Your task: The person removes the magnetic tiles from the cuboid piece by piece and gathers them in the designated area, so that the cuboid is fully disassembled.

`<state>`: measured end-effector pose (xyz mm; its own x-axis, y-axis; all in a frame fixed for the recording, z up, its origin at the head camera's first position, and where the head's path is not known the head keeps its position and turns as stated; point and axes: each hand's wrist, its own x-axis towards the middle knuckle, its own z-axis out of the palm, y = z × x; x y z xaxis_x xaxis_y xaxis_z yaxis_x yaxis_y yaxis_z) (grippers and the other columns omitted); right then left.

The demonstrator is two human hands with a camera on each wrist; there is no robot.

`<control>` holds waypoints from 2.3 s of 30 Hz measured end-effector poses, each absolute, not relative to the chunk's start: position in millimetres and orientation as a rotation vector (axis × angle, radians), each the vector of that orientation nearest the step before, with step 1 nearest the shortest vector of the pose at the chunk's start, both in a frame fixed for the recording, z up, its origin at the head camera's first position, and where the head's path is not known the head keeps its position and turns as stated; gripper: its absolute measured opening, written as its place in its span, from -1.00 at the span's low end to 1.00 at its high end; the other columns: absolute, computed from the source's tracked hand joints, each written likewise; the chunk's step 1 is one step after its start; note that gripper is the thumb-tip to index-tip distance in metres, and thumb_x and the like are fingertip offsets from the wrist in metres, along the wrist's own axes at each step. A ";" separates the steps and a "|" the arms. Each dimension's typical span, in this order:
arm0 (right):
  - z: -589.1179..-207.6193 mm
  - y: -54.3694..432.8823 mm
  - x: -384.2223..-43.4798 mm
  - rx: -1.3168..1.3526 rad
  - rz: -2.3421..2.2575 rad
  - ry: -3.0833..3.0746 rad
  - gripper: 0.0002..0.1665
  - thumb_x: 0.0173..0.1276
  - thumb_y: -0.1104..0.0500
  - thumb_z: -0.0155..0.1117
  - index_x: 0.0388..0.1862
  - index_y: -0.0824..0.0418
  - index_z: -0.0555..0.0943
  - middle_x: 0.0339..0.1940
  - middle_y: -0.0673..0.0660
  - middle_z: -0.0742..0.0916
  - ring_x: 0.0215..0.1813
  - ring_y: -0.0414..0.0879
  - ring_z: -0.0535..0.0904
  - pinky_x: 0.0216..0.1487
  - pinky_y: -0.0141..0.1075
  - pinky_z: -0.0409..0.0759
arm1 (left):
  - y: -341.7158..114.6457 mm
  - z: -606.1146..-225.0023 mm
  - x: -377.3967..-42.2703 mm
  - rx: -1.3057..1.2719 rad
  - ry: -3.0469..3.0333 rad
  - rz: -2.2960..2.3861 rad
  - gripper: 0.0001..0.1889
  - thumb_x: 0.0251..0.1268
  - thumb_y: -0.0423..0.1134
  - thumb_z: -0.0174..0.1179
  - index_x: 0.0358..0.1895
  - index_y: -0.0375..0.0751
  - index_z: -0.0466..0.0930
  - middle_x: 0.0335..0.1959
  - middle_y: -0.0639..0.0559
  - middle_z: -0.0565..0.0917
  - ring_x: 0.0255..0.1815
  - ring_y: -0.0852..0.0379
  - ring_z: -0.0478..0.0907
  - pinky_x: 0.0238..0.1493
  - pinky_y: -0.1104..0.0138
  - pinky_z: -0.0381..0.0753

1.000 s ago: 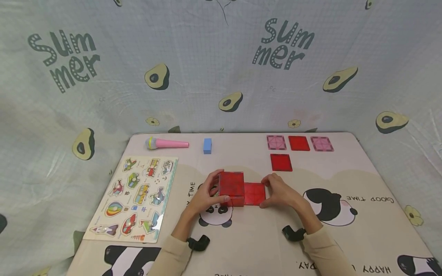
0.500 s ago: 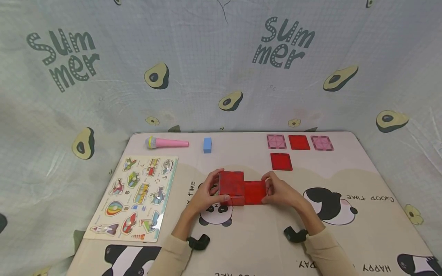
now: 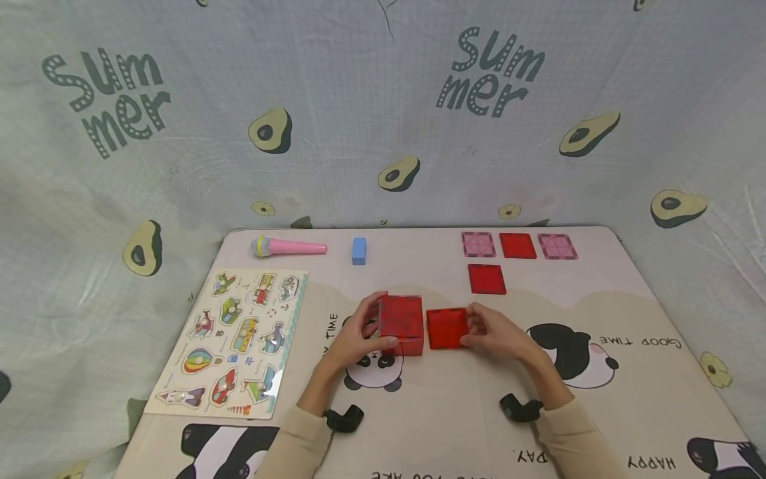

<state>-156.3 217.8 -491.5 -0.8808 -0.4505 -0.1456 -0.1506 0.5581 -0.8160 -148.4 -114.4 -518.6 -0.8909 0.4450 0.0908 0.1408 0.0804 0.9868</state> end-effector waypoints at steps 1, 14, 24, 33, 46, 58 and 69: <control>-491.1 219.0 -156.4 -0.480 -1.248 2.458 -0.59 0.26 0.23 0.45 -0.01 0.27 0.46 -0.27 0.10 0.62 -0.20 -0.09 0.54 -0.20 -0.47 0.64 | -114.3 -518.8 -148.6 0.590 2.123 1.894 -0.11 0.20 -0.19 0.37 0.56 0.03 0.08 0.48 -0.07 0.35 0.48 -0.12 0.33 0.40 0.20 0.50; -481.9 236.1 -158.9 -0.186 -1.365 2.646 -0.50 0.44 0.14 0.29 0.21 0.41 0.45 -0.04 0.30 0.67 -0.09 -0.02 0.62 -0.18 -0.55 0.65 | -114.1 -518.5 -148.8 0.582 2.128 1.886 -0.10 0.20 -0.21 0.37 0.57 -0.06 0.06 0.46 -0.07 0.36 0.47 -0.12 0.35 0.40 0.16 0.50; -477.9 258.4 -163.6 0.040 -1.403 2.827 -0.40 0.51 -0.01 0.19 0.31 0.39 0.45 0.02 0.37 0.69 -0.07 0.03 0.65 -0.17 -0.71 0.55 | -114.9 -519.5 -149.1 0.586 2.120 1.895 -0.10 0.20 -0.19 0.37 0.57 -0.02 0.07 0.47 -0.07 0.35 0.48 -0.13 0.34 0.40 0.15 0.50; -474.8 282.0 -171.8 0.183 -1.535 2.902 -0.40 0.52 0.03 0.18 0.33 0.42 0.45 -0.03 0.43 0.71 -0.40 -0.43 0.63 -0.27 -0.63 0.63 | -114.6 -519.6 -148.9 0.599 2.120 1.899 -0.11 0.20 -0.20 0.37 0.57 -0.01 0.07 0.47 -0.09 0.36 0.46 -0.14 0.35 0.39 0.17 0.52; -478.4 313.1 -182.7 0.403 -1.530 2.910 -0.36 0.52 -0.03 0.15 0.38 0.38 0.40 0.00 0.43 0.70 -0.46 -0.50 0.63 -0.28 -0.73 0.57 | -114.9 -519.3 -148.0 0.594 2.118 1.896 -0.11 0.20 -0.21 0.37 0.56 0.03 0.08 0.47 -0.10 0.35 0.47 -0.14 0.34 0.38 0.24 0.52; -483.6 323.2 -192.7 0.517 -1.428 2.898 -0.38 0.55 -0.02 0.09 0.39 0.38 0.42 0.08 0.44 0.69 -0.41 -0.43 0.60 -0.35 -0.72 0.55 | -114.4 -519.0 -147.5 0.580 2.115 1.892 -0.08 0.21 -0.21 0.36 0.58 -0.07 0.03 0.48 -0.10 0.34 0.48 -0.15 0.33 0.38 0.22 0.52; -488.3 324.3 -200.4 0.599 -1.288 2.850 -0.29 0.53 -0.08 0.11 0.44 0.37 0.37 0.18 0.45 0.62 0.04 0.17 0.59 -0.22 -0.54 0.61 | -113.6 -520.0 -148.2 0.570 2.135 1.882 -0.09 0.19 -0.21 0.37 0.57 -0.06 0.05 0.48 -0.07 0.34 0.49 -0.12 0.32 0.41 0.20 0.48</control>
